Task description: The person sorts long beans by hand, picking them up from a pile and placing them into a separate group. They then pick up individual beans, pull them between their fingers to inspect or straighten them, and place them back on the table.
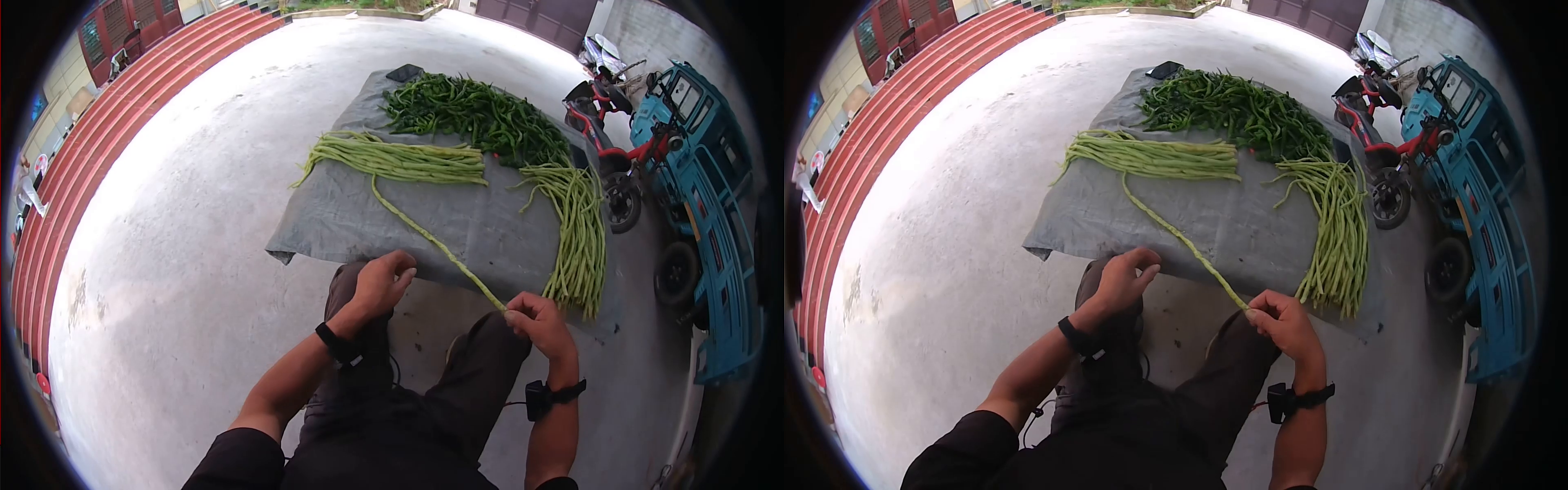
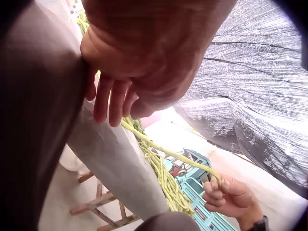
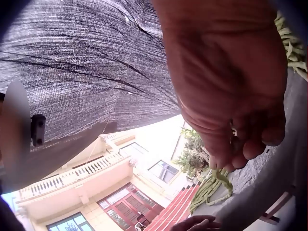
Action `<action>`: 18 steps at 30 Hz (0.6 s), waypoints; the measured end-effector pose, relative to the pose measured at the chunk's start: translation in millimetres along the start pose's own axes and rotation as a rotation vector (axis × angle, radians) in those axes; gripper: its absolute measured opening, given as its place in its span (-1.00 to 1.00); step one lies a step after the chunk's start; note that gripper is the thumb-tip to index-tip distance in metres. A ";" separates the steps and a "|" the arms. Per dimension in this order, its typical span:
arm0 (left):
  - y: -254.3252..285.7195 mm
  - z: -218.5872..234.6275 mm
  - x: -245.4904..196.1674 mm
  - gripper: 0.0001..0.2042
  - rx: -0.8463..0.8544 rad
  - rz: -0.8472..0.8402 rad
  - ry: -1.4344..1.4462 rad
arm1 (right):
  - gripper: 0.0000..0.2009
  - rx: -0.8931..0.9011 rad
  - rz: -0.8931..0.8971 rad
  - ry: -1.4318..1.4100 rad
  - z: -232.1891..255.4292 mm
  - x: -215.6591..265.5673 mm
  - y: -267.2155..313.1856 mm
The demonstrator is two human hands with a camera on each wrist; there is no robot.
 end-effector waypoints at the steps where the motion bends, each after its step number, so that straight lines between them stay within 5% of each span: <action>1: -0.9 -9.6 -0.7 -0.74 -0.004 0.071 0.197 | -0.89 0.037 0.006 -0.032 -4.9 0.1 5.2; 6: -6.1 -42.9 -7.3 -0.54 -0.037 0.416 0.982 | -0.86 0.104 0.010 -0.091 -19.9 -4.4 25.3; 13: -13.7 -49.7 7.1 -0.59 -0.076 0.481 1.288 | -0.86 0.145 -0.049 -0.102 -24.6 -31.0 44.4; 18: -13.9 -32.2 0.7 -0.60 -0.220 0.496 1.202 | -0.86 0.135 -0.085 -0.131 -21.8 -59.8 51.3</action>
Point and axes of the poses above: each hand's wrist, its own y-axis away from the middle knuckle, its own z-axis out of the back of the hand, x = y × z, the point moved 2 cm from there along -y, towards the middle knuckle, and after that the axes turned 13 degrees about -z, right-handed, at the moved point
